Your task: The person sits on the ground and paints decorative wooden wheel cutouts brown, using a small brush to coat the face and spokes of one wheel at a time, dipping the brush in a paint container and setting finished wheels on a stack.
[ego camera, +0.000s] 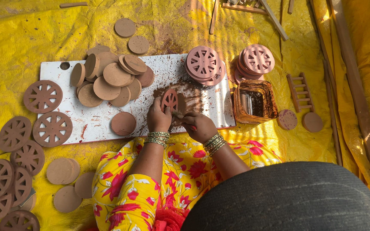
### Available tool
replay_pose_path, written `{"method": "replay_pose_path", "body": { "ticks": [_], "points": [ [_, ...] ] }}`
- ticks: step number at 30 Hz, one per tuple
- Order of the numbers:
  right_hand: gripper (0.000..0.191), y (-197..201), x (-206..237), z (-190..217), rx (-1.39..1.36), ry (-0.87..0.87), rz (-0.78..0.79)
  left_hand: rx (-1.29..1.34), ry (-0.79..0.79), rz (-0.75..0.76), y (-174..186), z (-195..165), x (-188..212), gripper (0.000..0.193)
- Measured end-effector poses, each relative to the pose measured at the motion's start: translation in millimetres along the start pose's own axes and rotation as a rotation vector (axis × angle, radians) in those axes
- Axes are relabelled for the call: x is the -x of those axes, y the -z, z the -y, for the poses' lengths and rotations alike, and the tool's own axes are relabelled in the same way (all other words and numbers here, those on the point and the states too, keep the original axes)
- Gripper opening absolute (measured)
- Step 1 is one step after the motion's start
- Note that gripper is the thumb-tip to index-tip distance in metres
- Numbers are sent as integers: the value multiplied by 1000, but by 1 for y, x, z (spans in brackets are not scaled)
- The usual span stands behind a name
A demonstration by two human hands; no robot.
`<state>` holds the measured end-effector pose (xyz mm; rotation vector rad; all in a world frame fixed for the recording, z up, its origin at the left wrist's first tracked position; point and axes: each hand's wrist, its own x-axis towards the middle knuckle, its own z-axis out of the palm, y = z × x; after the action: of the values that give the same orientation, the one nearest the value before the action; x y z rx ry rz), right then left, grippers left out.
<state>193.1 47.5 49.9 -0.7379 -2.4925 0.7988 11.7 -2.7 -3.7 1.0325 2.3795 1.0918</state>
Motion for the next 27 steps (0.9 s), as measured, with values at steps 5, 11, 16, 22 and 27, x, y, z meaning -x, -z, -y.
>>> {"method": "replay_pose_path", "body": {
  "ticks": [5, 11, 16, 22, 27],
  "points": [
    [18, 2, 5, -7, -14, -35, 49, -41, -40, -20, -2, -1, 1, 43],
    [20, -15, 2, -9, -17, -1, 36, -65, 24, -12, 12, -14, 0, 39],
    [17, -12, 8, -12, -53, -45, 161, -12, 244, 169, 35, -22, -4, 32],
    [14, -6, 6, -11, -6, -64, 264, 1, 119, 69, 27, -6, -9, 25],
    [15, 12, 5, -15, -109, -21, 72, 78, 106, -49, 10, 18, -16, 31]
  ]
}}
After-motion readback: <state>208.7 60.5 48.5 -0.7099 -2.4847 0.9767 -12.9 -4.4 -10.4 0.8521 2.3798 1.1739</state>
